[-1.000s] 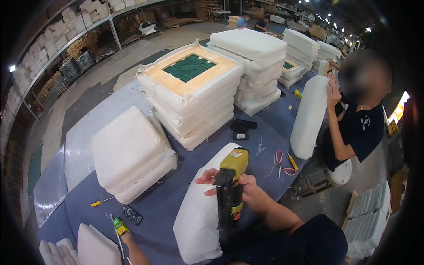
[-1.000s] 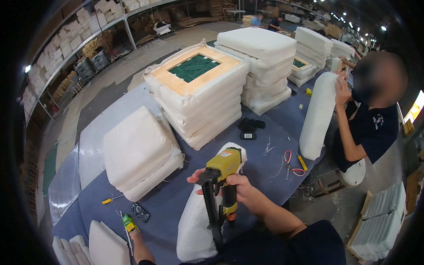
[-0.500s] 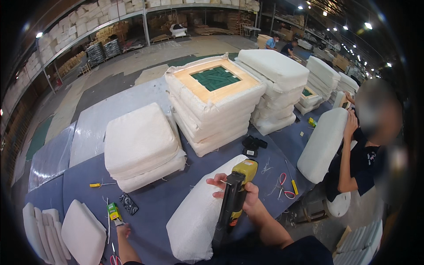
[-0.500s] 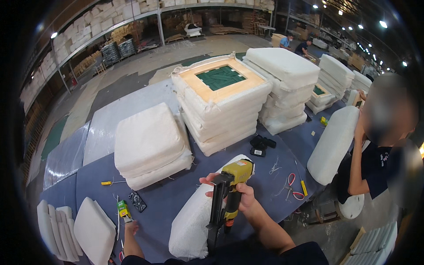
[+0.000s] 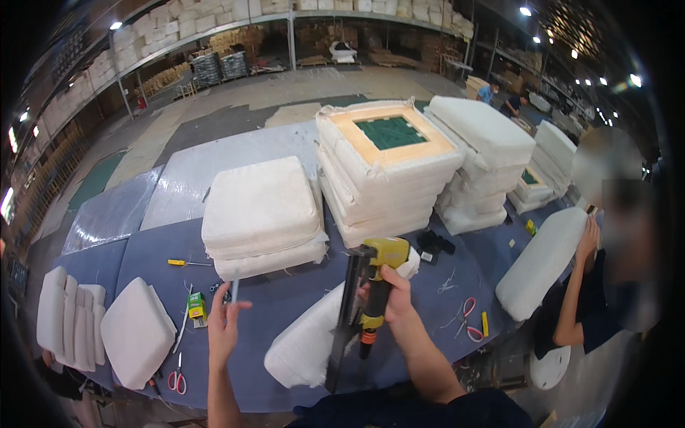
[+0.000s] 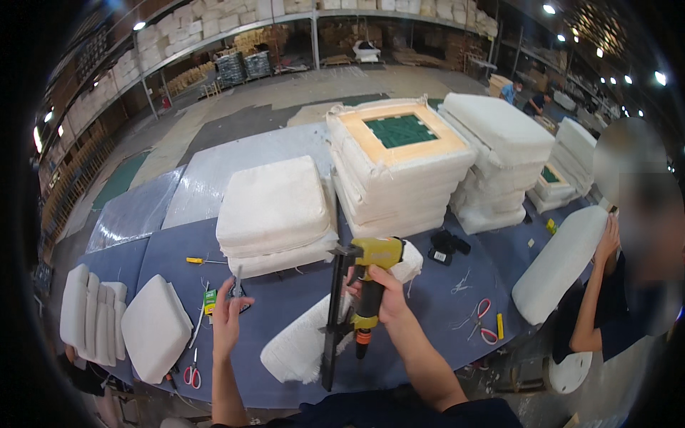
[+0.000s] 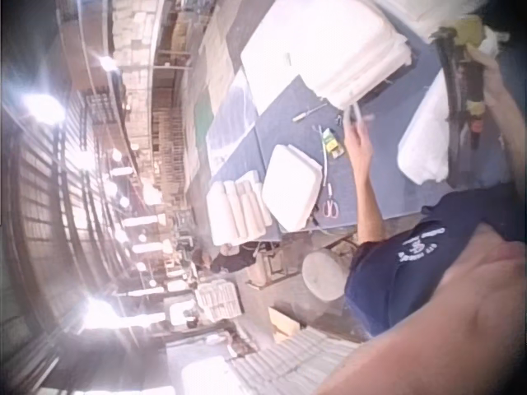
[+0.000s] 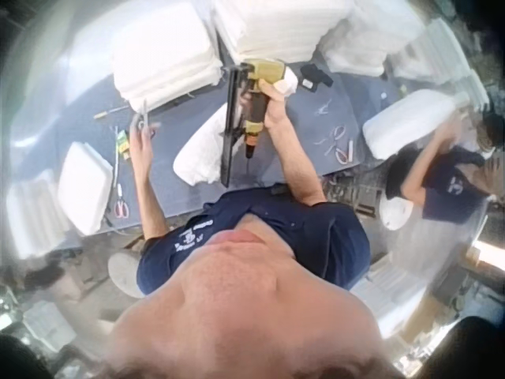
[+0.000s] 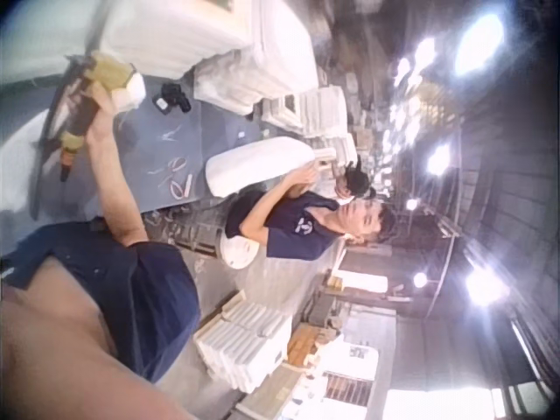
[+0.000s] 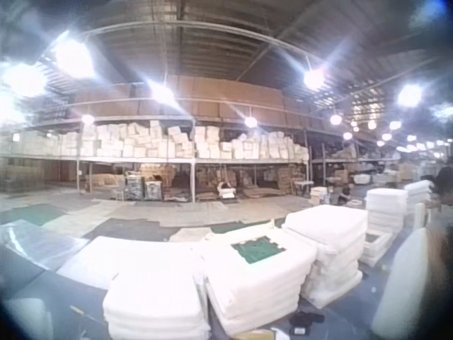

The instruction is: The person staples white fabric onto a rectangular cushion frame using a handheld staple gun, then trims excess fabric with scissors. The person repeats this process on multiple cushion units and stacks the finished pieces on the table.

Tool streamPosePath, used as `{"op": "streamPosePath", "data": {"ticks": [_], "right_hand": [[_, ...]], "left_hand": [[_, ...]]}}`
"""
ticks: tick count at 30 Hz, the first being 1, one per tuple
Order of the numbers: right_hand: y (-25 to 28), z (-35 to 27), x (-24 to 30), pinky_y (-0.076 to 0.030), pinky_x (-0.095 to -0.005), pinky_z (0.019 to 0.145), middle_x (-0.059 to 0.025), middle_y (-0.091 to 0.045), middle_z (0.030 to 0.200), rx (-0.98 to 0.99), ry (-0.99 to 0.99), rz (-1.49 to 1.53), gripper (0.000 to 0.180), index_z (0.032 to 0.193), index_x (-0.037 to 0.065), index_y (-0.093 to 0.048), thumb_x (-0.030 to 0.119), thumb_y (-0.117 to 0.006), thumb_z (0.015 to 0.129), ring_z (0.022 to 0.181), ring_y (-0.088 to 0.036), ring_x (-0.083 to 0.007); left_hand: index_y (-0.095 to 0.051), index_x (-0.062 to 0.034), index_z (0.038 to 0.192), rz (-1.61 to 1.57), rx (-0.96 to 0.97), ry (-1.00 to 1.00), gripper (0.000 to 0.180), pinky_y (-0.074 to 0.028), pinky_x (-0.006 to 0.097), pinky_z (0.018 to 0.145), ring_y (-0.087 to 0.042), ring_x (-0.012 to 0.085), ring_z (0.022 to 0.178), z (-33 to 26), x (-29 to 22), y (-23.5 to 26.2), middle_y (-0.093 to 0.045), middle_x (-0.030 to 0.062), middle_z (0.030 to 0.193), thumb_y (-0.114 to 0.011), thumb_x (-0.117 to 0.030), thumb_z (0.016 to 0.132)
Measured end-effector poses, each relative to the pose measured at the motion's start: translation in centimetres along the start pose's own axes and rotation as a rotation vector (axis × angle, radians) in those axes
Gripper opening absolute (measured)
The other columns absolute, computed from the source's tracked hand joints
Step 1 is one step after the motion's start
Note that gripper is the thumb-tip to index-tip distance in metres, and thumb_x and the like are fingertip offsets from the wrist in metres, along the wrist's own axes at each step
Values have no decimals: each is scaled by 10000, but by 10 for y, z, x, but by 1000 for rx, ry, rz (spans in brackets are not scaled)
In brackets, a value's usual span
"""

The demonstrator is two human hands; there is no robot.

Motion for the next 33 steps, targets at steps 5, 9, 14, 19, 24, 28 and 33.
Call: {"op": "streamPosePath", "data": {"ticks": [5, 9, 14, 19, 24, 28, 33], "right_hand": [[-16, 34, -8, -543, -370, 772, -103, -678, 1003, -17, -13, 88, 378, 1255, -14, -652, 284, -718, 1032, 799, -616, -196], [-24, 47, -8, -535, -344, 775, -88, -653, 919, -20, 18, 84, 388, 1206, 30, -676, 381, -703, 1044, 783, -605, -205], [-26, 42, -7, -526, -313, 744, -68, -641, 929, -30, 54, 97, 373, 1189, 37, -681, 379, -717, 1044, 796, -586, -167], [-31, 36, -7, -526, -314, 748, -56, -661, 945, -53, 68, 79, 356, 1198, 37, -685, 359, -716, 1050, 802, -590, -158], [-14, 25, -7, -516, -329, 761, -61, -664, 941, -28, 61, 130, 368, 1226, 31, -685, 358, -702, 1059, 807, -590, -170], [-17, 23, -4, -498, -327, 751, -59, -639, 953, 10, 79, 94, 409, 1233, 37, -660, 414, -673, 1076, 802, -568, -164], [-14, 24, -6, -462, -277, 660, 10, -517, 779, 75, 40, -34, 565, 1050, 103, -626, 657, -529, 1098, 703, -519, -115]], "left_hand": [[-571, -87, 1579, 46, 258, -503, 496, -540, 307, 679, -661, 144, 669, 18, -136, -73, -827, 116, 1045, -599, -106, 1084], [-596, -195, 1575, 211, 299, -396, 520, -557, 358, 670, -703, 277, 674, 22, -153, -113, -767, 192, 980, -640, -136, 1060], [-599, -167, 1567, 518, 430, -206, 515, -608, 379, 770, -773, 388, 924, 15, -178, -126, -783, 191, 1219, -658, -156, 1055], [-465, -42, 1636, 405, 453, -634, 676, -567, 431, 964, -686, 396, 1184, 7, -169, -123, -663, 212, 1422, -706, -239, 1036], [-217, -37, 1737, 82, 853, -528, 974, -371, 440, 1274, -353, 336, 1619, 3, -150, -106, -308, 191, 1777, -805, -242, 988], [-118, -97, 1767, -66, 777, -471, 1135, -392, 467, 1254, -329, 324, 1633, 23, -124, -126, -234, 153, 1815, -865, -224, 923], [-44, -125, 1774, -193, 661, -593, 1293, -362, 491, 1266, -315, 328, 1636, 54, -145, -153, -249, 163, 1806, -923, -308, 844]]}}
Point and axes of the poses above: each hand's wrist, its own z-axis towards the middle knuckle, its own y-axis out of the back of the hand, x = y × z, the point moved 4 cm from there along z, towards the middle knuckle
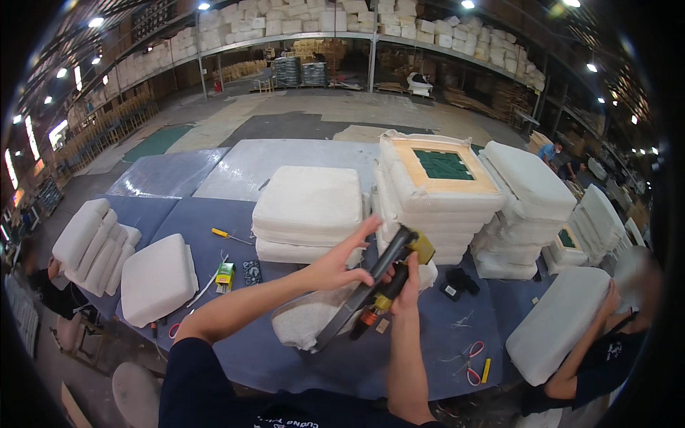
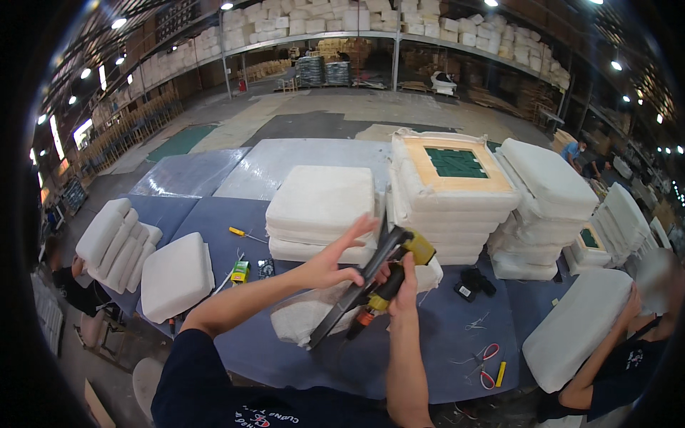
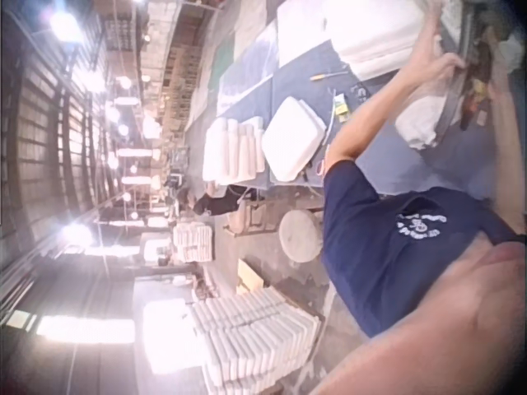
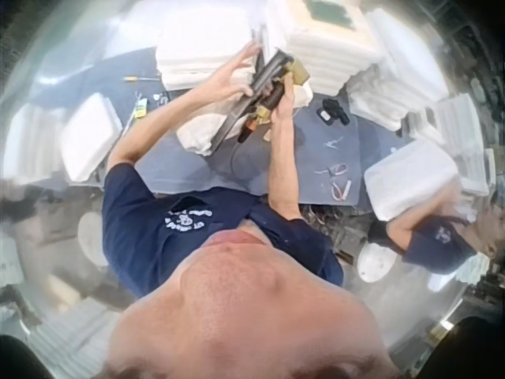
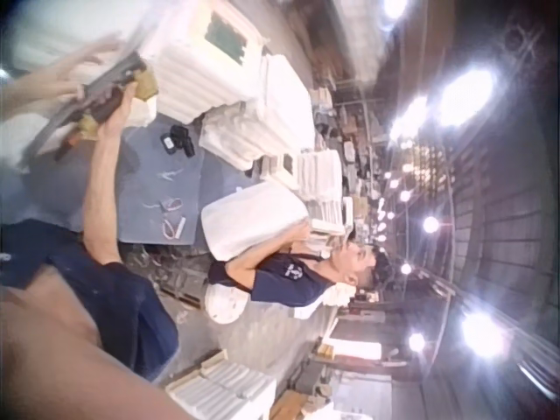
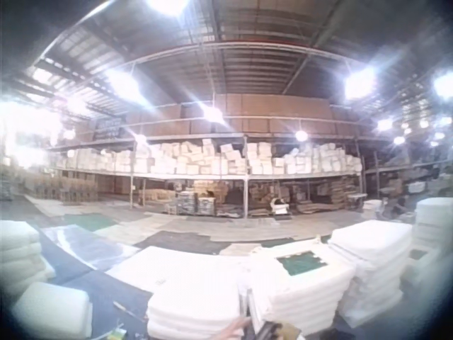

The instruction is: The person staples white fabric onto a rectangular cushion frame using a handheld staple gun, then trims excess fabric with scissors. The person repeats this process on multiple cushion units and stacks the finished pieces on the table.

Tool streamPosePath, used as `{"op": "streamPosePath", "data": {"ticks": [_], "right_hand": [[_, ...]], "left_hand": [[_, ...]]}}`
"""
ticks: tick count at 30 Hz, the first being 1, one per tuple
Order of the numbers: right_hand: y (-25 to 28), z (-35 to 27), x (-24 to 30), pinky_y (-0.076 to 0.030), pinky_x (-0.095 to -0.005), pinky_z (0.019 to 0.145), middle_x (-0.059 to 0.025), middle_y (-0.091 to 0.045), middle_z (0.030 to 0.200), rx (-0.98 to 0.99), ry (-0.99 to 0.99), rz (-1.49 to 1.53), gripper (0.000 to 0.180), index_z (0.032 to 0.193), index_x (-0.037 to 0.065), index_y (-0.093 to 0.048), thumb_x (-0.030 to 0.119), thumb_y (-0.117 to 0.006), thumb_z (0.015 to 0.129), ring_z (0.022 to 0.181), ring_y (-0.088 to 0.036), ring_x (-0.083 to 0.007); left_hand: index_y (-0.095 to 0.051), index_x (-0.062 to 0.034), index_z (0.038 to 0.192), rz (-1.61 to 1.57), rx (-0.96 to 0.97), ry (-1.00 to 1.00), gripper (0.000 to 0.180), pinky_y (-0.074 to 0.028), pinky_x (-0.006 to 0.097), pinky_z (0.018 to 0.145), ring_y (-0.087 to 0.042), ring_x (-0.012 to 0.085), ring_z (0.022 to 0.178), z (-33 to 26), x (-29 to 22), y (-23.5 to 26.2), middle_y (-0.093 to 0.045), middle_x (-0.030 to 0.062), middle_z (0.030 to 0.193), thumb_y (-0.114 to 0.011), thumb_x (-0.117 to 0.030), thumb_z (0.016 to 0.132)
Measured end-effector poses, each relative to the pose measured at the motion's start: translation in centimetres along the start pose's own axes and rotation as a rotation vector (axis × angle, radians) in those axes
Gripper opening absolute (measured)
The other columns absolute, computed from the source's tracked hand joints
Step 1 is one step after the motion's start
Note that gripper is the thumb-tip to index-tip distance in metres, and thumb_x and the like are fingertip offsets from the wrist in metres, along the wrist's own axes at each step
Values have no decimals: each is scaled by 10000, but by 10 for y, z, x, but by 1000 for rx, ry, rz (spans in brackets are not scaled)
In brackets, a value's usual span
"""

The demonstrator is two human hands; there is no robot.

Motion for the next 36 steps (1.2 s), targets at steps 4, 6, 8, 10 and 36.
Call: {"op": "streamPosePath", "data": {"ticks": [4, 6, 8, 10, 36], "right_hand": [[7, 5, 6, -424, -226, 468, 62, -509, 607, -59, 71, 104, 551, 1131, 120, -669, 650, -522, 1102, 495, -499, -75], [28, 6, 10, -376, -249, 450, 67, -472, 589, 55, 137, 119, 593, 1204, 120, -674, 684, -544, 1074, 469, -451, -88], [36, 0, 12, -343, -262, 445, 70, -437, 575, -67, 210, 168, 627, 1236, 115, -677, 703, -551, 1058, 457, -414, -93], [29, 1, 7, -308, -288, 439, 80, -372, 549, -116, 198, 303, 653, 1283, 122, -687, 715, -545, 1050, 442, -356, -90], [24, -52, 13, -376, -295, 460, 34, -440, 557, 108, 218, 109, 719, 1364, 49, -517, 700, -452, 1067, 453, -427, -130]], "left_hand": [[-4, -107, 1770, 75, 180, 54, 1357, -349, 486, 1271, -264, 327, 1653, 39, -17, -13, -228, 189, 1801, -946, -370, 829], [0, -87, 1765, 82, 85, -68, 1358, -350, 481, 1270, -240, 326, 1661, 45, -25, -32, -182, 197, 1810, -949, -382, 840], [35, -48, 1755, 179, 106, -50, 1394, -232, 501, 1321, -120, 379, 1681, 41, -23, -41, -28, 235, 1820, -942, -447, 843], [57, -39, 1750, 382, 216, -85, 1422, -155, 511, 1342, -58, 409, 1685, 24, -26, -29, 35, 252, 1819, -943, -469, 834], [-694, -156, 1361, 531, 411, -104, 814, -350, 574, 1253, -371, 476, 1564, 5, -78, -51, -402, 205, 1705, -963, -532, 692]]}}
Point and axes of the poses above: each hand's wrist, its own z-axis towards the middle knuckle, its own y-axis out of the back of the hand, x = y × z, the point moved 4 cm from there along z, towards the middle knuckle
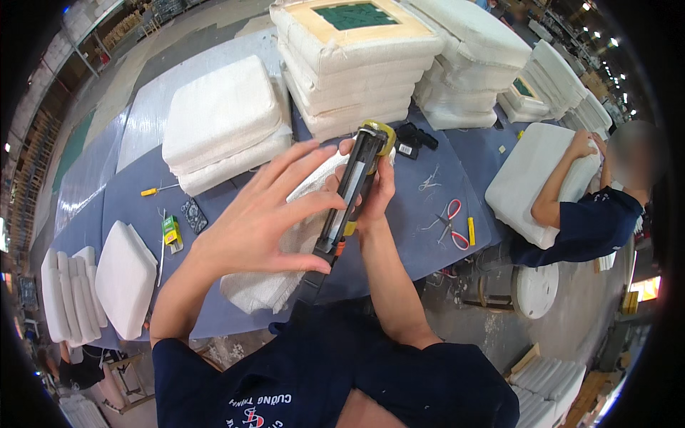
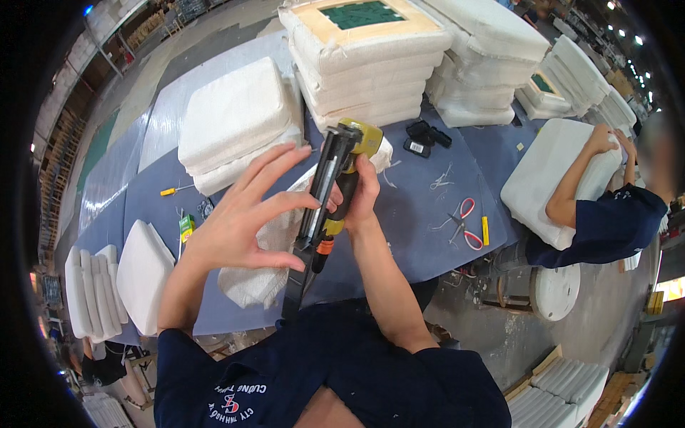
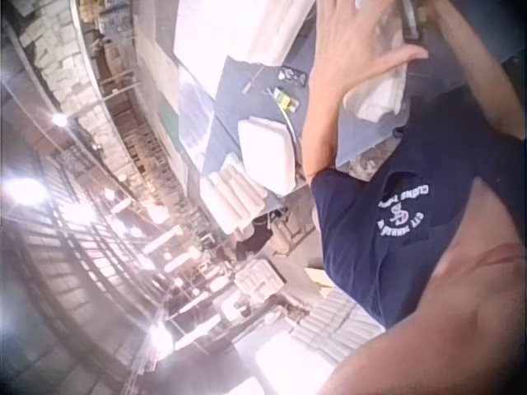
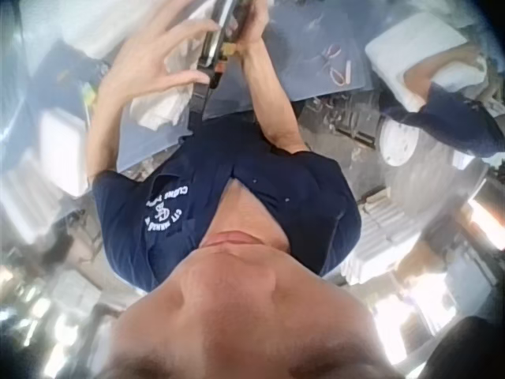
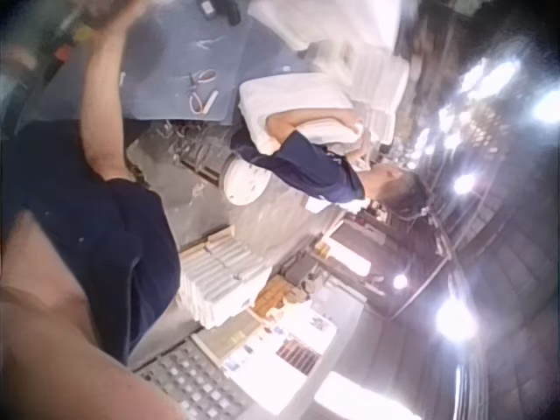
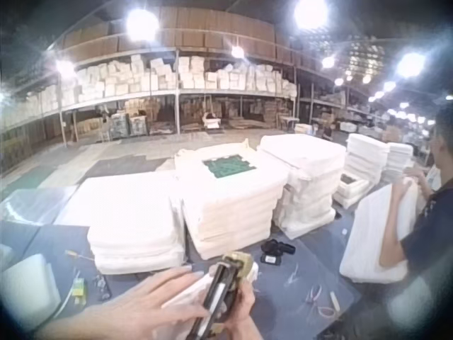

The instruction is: The person staples white fabric onto a rectangular cushion frame using a handheld staple gun, then trims excess fabric with scissors. The person repeats this process on multiple cushion units and stacks the finished pieces on the table.

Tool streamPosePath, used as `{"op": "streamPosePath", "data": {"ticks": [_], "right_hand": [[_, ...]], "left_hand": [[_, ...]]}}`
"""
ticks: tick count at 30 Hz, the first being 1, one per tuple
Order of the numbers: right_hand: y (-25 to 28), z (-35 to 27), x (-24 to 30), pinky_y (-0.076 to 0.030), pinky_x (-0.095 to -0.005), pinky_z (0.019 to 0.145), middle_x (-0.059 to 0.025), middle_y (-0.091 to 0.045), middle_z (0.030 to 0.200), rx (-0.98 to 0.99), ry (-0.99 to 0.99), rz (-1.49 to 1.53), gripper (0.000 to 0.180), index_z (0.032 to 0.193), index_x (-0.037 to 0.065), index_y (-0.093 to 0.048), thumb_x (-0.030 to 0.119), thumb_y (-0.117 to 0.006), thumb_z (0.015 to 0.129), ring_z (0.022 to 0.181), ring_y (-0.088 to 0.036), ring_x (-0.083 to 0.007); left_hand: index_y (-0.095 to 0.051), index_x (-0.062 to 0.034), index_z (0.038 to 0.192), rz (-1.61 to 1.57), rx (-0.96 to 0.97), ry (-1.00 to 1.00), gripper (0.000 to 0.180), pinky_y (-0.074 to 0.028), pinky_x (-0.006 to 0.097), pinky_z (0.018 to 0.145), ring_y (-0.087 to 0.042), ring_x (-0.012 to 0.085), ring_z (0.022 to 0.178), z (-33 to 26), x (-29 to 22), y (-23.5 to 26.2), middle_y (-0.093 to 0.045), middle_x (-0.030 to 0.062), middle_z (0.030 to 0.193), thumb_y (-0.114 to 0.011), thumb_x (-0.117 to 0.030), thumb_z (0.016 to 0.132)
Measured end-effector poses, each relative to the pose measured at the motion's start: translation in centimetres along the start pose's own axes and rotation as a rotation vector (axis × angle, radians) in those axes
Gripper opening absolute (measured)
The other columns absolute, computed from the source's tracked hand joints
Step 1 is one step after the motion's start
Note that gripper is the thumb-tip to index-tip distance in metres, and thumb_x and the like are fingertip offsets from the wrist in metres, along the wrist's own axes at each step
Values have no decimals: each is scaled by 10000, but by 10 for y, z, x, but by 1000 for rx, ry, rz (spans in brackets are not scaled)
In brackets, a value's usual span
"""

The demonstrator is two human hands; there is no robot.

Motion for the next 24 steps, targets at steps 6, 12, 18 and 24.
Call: {"op": "streamPosePath", "data": {"ticks": [6, 12, 18, 24], "right_hand": [[1, -13, -2, -460, -356, 499, -73, -540, 586, 244, -46, -57, 623, 1265, -6, -648, 571, -562, 1049, 477, -515, -209], [-1, -13, 3, -350, -298, 385, -23, -460, 513, -21, -7, -150, 734, 1241, -11, -608, 687, -524, 1033, 390, -415, -142], [0, -12, 8, -332, -258, 394, 23, -469, 531, 39, 20, -93, 692, 1230, 10, -495, 683, -513, 1067, 418, -421, -86], [4, -17, 9, -328, -261, 422, 41, -463, 545, 44, 26, -66, 695, 1251, 27, -476, 696, -518, 1065, 444, -427, -84]], "left_hand": [[-707, -185, 1278, 173, -44, 48, 843, -366, 589, 1239, -370, 480, 1571, -6, -2, 7, -405, 213, 1709, -947, -656, 621], [-665, -225, 1468, 161, -7, 51, 990, -385, 593, 1231, -379, 481, 1564, -12, 3, 5, -405, 216, 1710, -935, -670, 626], [-593, -263, 1575, 102, 22, 24, 1058, -390, 586, 1237, -384, 475, 1564, -11, 3, -2, -386, 206, 1722, -951, -602, 639], [-485, -240, 1645, 33, 0, 4, 1195, -381, 580, 1250, -387, 475, 1563, -14, 6, -17, -372, 208, 1729, -1002, -503, 600]]}}
Point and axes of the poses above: each hand's wrist, its own z-axis towards the middle knuckle, its own y-axis out of the back of the hand, x = y × z, the point moved 4 cm from there along z, towards the middle knuckle
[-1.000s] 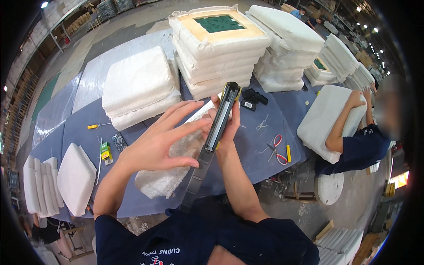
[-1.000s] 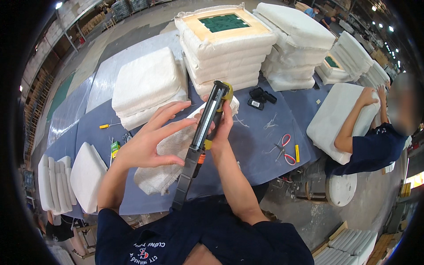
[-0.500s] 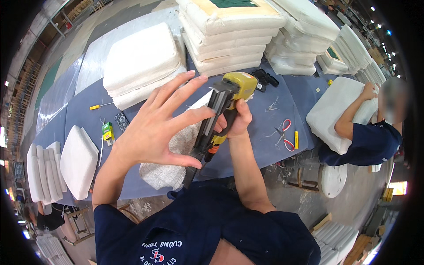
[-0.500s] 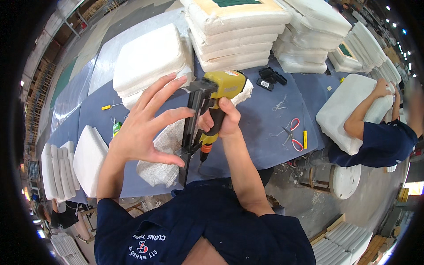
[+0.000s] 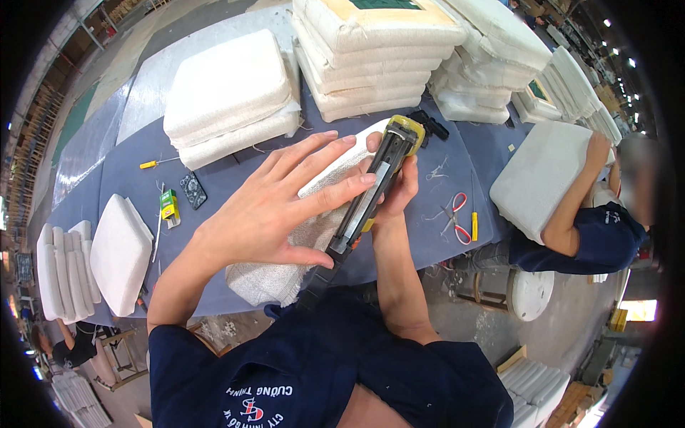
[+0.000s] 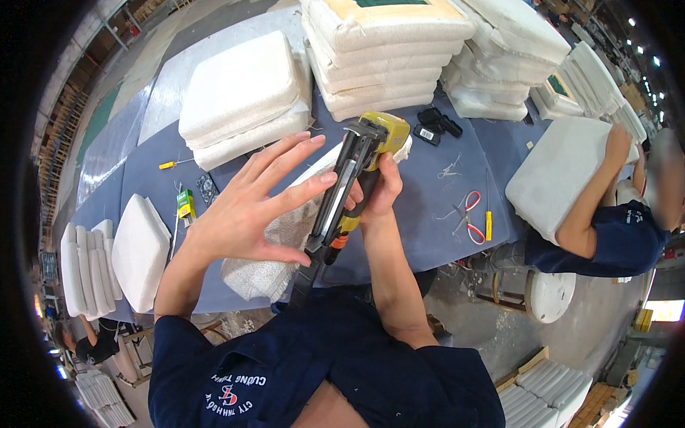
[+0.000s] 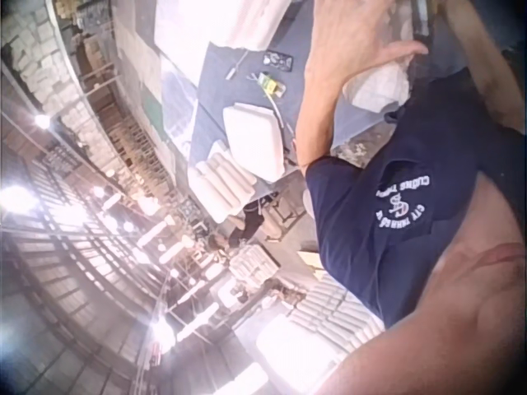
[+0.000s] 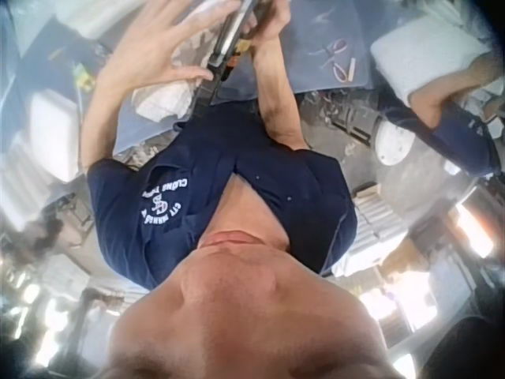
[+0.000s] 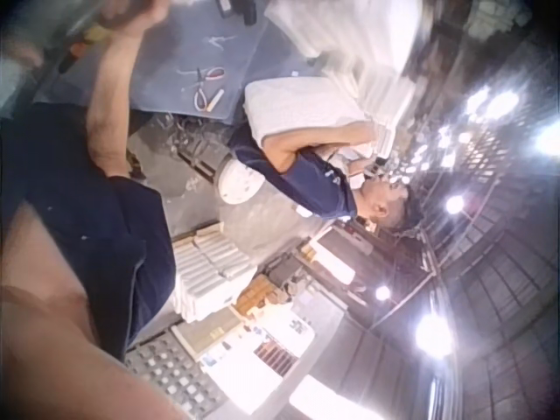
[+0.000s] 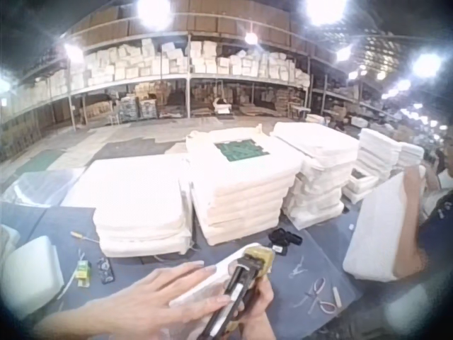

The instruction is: The person staples white fabric onto a rectangular cushion frame using a handheld staple gun, then trims excess fabric with scissors. The person repeats this process on multiple cushion units and stacks the finished pieces on the table.

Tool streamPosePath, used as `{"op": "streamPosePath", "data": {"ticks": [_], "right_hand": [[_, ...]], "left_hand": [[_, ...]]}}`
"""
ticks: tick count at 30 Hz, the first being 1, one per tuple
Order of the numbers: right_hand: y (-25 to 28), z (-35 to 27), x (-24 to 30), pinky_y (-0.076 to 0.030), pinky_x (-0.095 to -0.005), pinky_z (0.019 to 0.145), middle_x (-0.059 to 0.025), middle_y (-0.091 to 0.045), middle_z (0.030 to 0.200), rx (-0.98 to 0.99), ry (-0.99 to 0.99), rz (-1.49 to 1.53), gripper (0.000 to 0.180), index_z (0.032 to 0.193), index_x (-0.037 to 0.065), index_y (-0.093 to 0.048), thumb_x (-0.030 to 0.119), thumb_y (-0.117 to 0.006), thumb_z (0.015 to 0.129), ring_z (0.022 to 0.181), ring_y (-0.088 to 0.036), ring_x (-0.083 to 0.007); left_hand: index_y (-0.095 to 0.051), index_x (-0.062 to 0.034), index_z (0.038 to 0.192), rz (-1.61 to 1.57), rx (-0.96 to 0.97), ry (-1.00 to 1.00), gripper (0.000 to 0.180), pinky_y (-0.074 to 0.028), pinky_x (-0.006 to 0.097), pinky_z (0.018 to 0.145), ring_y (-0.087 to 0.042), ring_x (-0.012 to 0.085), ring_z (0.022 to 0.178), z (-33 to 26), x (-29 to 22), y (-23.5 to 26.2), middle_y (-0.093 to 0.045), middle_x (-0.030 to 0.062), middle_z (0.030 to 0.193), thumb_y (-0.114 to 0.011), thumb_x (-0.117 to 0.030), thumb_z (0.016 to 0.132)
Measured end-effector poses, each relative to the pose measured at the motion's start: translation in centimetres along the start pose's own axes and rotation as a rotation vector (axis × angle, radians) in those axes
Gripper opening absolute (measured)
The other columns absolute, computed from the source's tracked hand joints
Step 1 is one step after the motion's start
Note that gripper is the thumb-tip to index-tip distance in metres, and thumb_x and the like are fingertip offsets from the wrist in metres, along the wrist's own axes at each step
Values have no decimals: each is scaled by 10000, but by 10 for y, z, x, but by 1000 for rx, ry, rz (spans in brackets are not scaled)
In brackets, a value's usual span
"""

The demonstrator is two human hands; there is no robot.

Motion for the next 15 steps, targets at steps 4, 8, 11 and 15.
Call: {"op": "streamPosePath", "data": {"ticks": [4, 8, 11, 15], "right_hand": [[-3, -1, -1, -333, -301, 450, 40, -437, 547, 52, -1, 5, 717, 1284, 39, -467, 720, -503, 1061, 435, -397, -108], [-8, 10, -5, -337, -331, 478, 39, -393, 556, 37, -66, 26, 732, 1325, 64, -465, 746, -475, 1060, 434, -363, -127], [-8, 15, -4, -314, -285, 434, 56, -346, 538, -120, -98, 188, 700, 1290, 101, -554, 755, -436, 1072, 437, -360, -105], [2, 15, 3, -301, -270, 423, 71, -351, 521, -14, -34, 272, 699, 1326, 116, -588, 752, -443, 1073, 434, -371, -77]], "left_hand": [[-284, -146, 1728, -104, -159, -36, 1407, -374, 558, 1254, -384, 477, 1567, 2, 6, -14, -354, 224, 1737, -1023, -498, 585], [-85, -71, 1761, -350, -336, 14, 1583, -375, 523, 1248, -385, 431, 1584, 28, 31, -23, -338, 228, 1750, -1040, -507, 577], [-218, -50, 1740, -333, -308, -86, 1416, -363, 508, 1251, -441, 391, 1551, 51, 34, -22, -421, 184, 1714, -1023, -475, 655], [-270, -36, 1713, -257, -314, -101, 1357, -354, 509, 1261, -417, 402, 1553, 72, 15, -14, -418, 190, 1696, -1025, -461, 668]]}}
Point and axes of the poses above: each hand's wrist, its own z-axis towards the middle knuckle, its own y-axis out of the back of the hand, x = y × z, the point moved 4 cm from there along z, towards the middle knuckle
